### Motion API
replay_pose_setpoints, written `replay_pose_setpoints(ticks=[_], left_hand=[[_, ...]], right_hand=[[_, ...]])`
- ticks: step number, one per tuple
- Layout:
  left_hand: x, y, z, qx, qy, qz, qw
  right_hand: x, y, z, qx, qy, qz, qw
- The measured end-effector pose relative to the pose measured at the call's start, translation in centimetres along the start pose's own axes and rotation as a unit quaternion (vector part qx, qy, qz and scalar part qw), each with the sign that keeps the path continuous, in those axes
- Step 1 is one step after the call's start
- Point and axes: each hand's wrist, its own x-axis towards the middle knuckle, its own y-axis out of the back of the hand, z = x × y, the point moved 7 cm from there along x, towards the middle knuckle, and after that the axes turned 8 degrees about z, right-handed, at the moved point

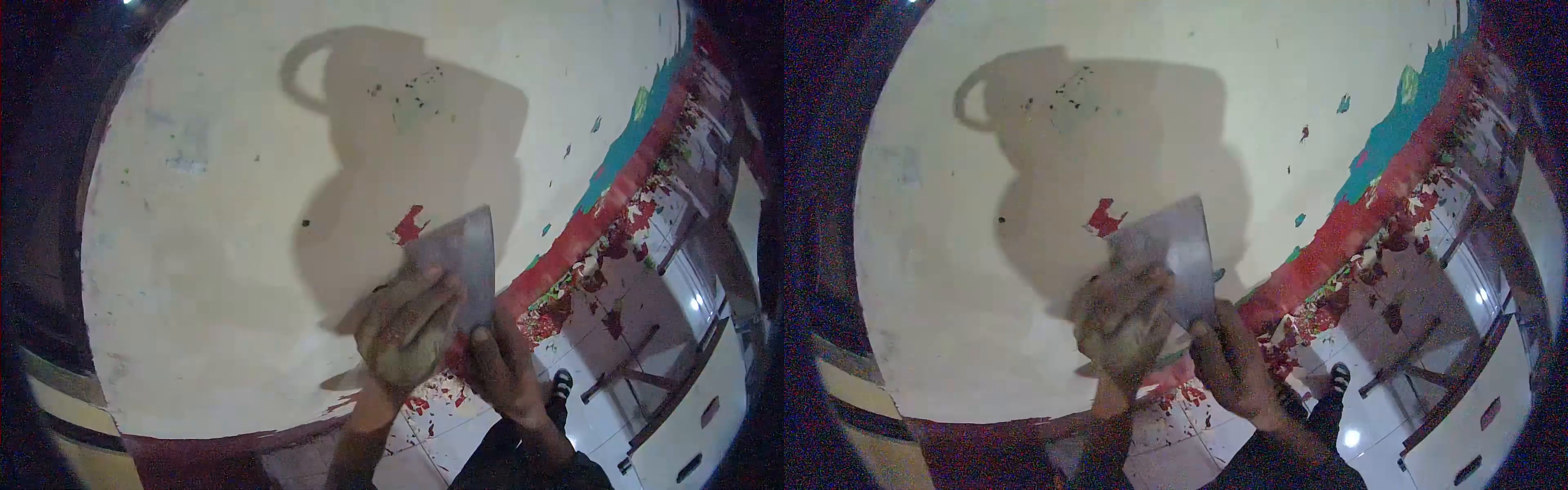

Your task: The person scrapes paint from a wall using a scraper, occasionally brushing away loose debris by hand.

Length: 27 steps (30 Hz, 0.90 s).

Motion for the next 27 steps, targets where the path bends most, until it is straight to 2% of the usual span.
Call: replay_pose_setpoints(ticks=[6,9,17,20,23,24,27], left_hand=[[-0.2,0.2,0.3,0.033,0.009,-0.008,0.999],[0.7,0.2,0.7,0.038,-0.035,-0.006,0.999],[-0.1,0.0,0.4,0.018,-0.008,-0.022,1.000],[-0.9,0.1,-0.3,0.008,0.006,-0.018,1.000],[0.4,0.2,0.0,0.016,-0.018,-0.011,1.000],[1.0,0.3,0.2,0.025,-0.033,-0.012,0.999],[-0.5,0.0,0.0,0.006,0.028,-0.011,1.000]], right_hand=[[0.1,0.0,-1.8,-0.030,0.012,-0.008,0.999],[0.7,0.2,-1.8,-0.044,0.028,0.001,0.999],[0.5,0.1,-1.0,-0.016,0.042,-0.008,0.999],[0.0,0.0,-0.7,-0.016,0.018,-0.007,1.000],[1.1,-0.3,-2.1,-0.034,0.100,0.012,0.994],[1.0,-0.3,-2.0,-0.046,0.087,0.002,0.995],[0.7,-0.1,-2.6,-0.077,0.069,-0.007,0.995]])
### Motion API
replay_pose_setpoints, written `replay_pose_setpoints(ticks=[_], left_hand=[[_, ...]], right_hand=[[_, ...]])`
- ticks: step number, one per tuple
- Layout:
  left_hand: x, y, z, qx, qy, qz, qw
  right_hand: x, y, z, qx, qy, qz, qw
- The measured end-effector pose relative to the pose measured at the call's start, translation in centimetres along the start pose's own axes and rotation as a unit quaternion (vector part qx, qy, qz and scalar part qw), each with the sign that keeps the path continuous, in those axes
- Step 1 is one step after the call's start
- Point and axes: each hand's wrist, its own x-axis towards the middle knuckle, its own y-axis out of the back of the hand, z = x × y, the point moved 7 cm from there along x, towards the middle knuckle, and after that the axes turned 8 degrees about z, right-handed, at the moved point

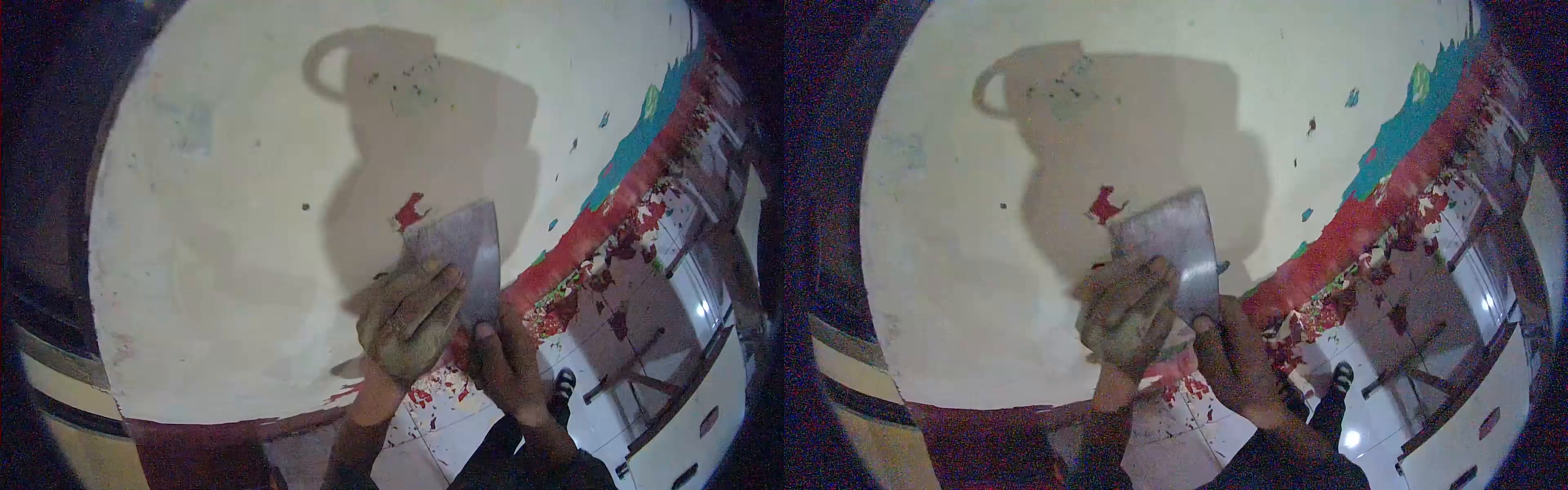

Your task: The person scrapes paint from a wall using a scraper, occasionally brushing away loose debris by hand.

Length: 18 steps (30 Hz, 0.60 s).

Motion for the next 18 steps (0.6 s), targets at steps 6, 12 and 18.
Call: replay_pose_setpoints(ticks=[6,12,18], left_hand=[[0.5,0.2,0.7,0.029,0.000,-0.005,1.000],[2.0,0.7,0.9,0.022,-0.017,0.021,0.999],[1.2,0.4,0.2,0.001,0.013,0.049,0.999]], right_hand=[[-0.1,0.1,0.7,-0.003,0.009,0.027,1.000],[0.3,0.2,0.3,-0.018,-0.007,-0.003,1.000],[0.3,0.2,0.6,-0.022,-0.024,0.003,0.999]])
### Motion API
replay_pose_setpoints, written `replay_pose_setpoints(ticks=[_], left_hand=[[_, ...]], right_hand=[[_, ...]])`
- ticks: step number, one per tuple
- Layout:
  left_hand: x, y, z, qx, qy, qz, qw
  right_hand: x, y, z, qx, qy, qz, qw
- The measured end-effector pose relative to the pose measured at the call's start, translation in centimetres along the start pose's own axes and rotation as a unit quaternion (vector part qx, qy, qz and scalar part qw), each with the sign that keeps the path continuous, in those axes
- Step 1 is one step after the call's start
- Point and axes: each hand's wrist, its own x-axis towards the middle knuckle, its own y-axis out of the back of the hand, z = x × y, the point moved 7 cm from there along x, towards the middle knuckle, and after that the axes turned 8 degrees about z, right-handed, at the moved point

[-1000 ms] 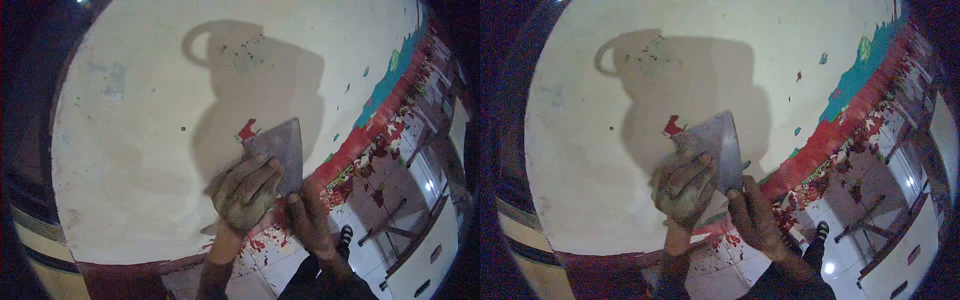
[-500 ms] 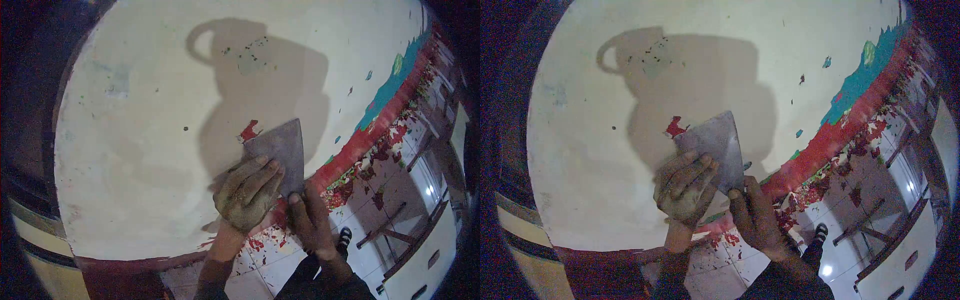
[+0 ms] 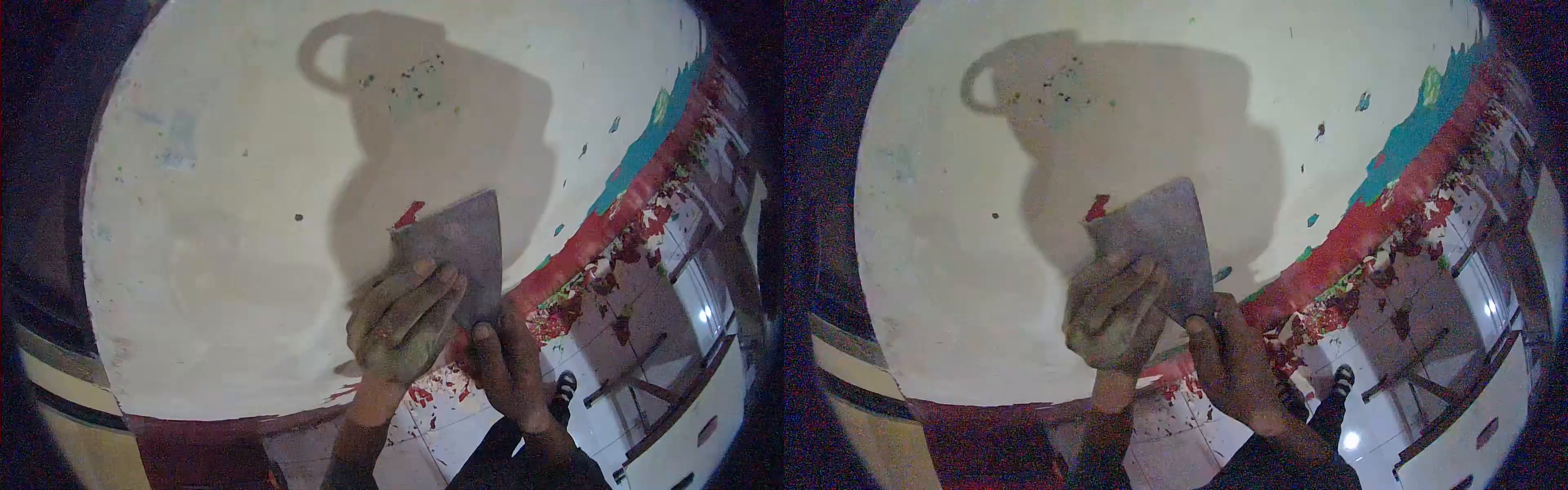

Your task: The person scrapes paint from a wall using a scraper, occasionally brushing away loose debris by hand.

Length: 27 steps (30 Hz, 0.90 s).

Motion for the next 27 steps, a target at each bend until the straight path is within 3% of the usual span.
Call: replay_pose_setpoints(ticks=[6,12,14,16,18,20,24,27], left_hand=[[-0.9,-0.3,0.2,0.027,-0.051,-0.023,0.998],[-1.4,-1.0,0.4,0.035,-0.032,-0.059,0.997],[-1.2,-1.3,-0.5,-0.016,0.031,-0.085,0.996],[-1.3,-1.3,-0.5,-0.011,0.027,-0.091,0.995],[-1.0,-1.2,0.5,0.048,-0.055,-0.067,0.995],[0.2,-1.1,0.4,0.034,-0.071,-0.055,0.995],[0.1,-0.9,0.8,0.023,-0.059,-0.079,0.995],[-0.7,-0.9,0.2,0.007,-0.032,-0.011,0.999]], right_hand=[[-0.2,0.3,0.7,-0.019,-0.050,-0.022,0.998],[-0.5,0.5,1.0,-0.004,-0.047,-0.022,0.999],[0.1,0.4,0.4,-0.016,-0.051,-0.017,0.998],[-0.2,0.4,0.7,0.019,-0.034,-0.010,0.999],[-0.3,0.3,1.0,0.038,-0.020,-0.004,0.999],[-0.1,0.2,1.3,0.036,-0.007,0.005,0.999],[-0.1,0.6,0.8,0.013,-0.024,-0.004,1.000],[-0.1,0.3,0.9,0.027,0.000,0.006,1.000]])
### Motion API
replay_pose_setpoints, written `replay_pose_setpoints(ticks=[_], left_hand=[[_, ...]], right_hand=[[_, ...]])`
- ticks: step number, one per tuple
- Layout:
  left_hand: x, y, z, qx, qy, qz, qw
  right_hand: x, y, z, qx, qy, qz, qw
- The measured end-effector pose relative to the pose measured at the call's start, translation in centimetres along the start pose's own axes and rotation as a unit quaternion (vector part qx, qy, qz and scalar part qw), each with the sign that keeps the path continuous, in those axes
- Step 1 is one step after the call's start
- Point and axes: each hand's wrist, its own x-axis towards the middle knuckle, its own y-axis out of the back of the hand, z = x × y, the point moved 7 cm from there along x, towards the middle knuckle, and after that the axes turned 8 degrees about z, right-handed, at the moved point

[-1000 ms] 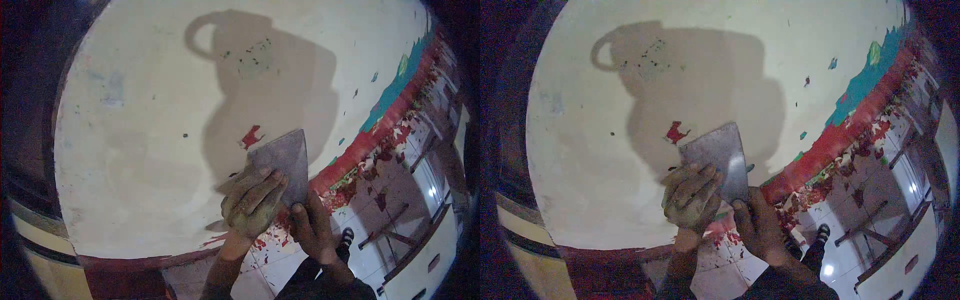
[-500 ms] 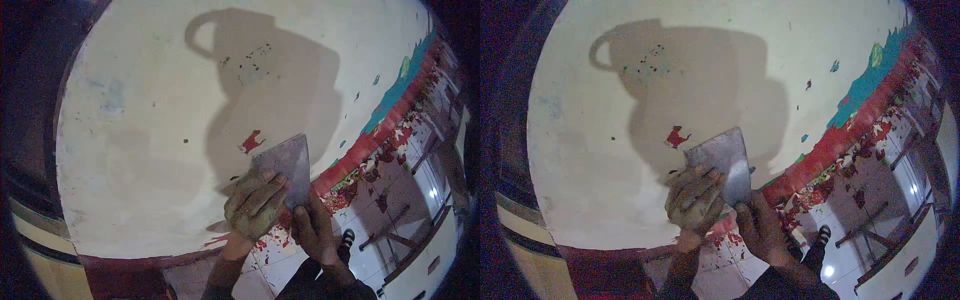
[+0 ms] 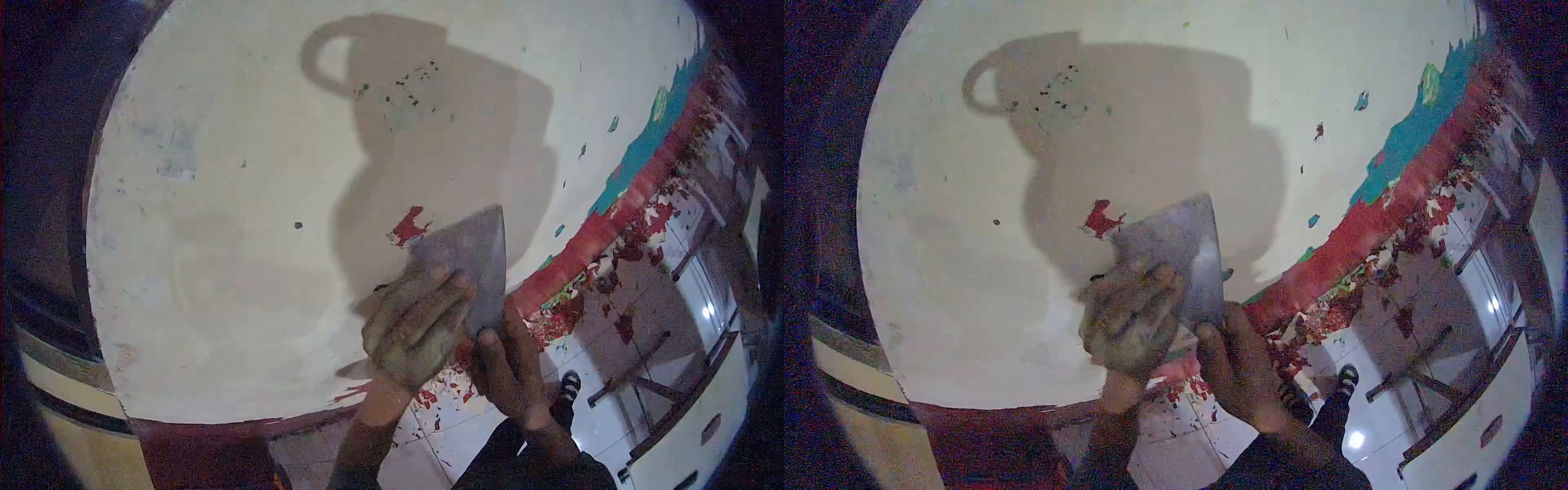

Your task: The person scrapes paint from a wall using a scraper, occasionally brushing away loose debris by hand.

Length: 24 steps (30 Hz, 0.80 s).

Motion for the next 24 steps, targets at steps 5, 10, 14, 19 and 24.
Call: replay_pose_setpoints(ticks=[5,10,14,19,24], left_hand=[[-0.3,-0.4,-0.3,0.015,0.038,-0.076,0.996],[1.0,-0.4,-0.2,0.017,-0.020,-0.052,0.998],[-0.3,-0.4,-0.4,0.003,0.008,-0.036,0.999],[0.4,-0.6,0.0,0.005,-0.019,-0.051,0.998],[0.3,-0.8,-0.2,0.025,-0.012,-0.065,0.997]], right_hand=[[-0.4,0.1,-0.4,-0.007,-0.019,-0.024,0.999],[0.5,-0.2,-1.4,0.014,0.008,-0.004,1.000],[-0.7,0.2,0.6,0.007,-0.092,-0.018,0.996],[0.1,0.4,0.3,-0.014,0.001,0.005,1.000],[0.5,0.1,-0.5,-0.002,0.012,-0.001,1.000]])
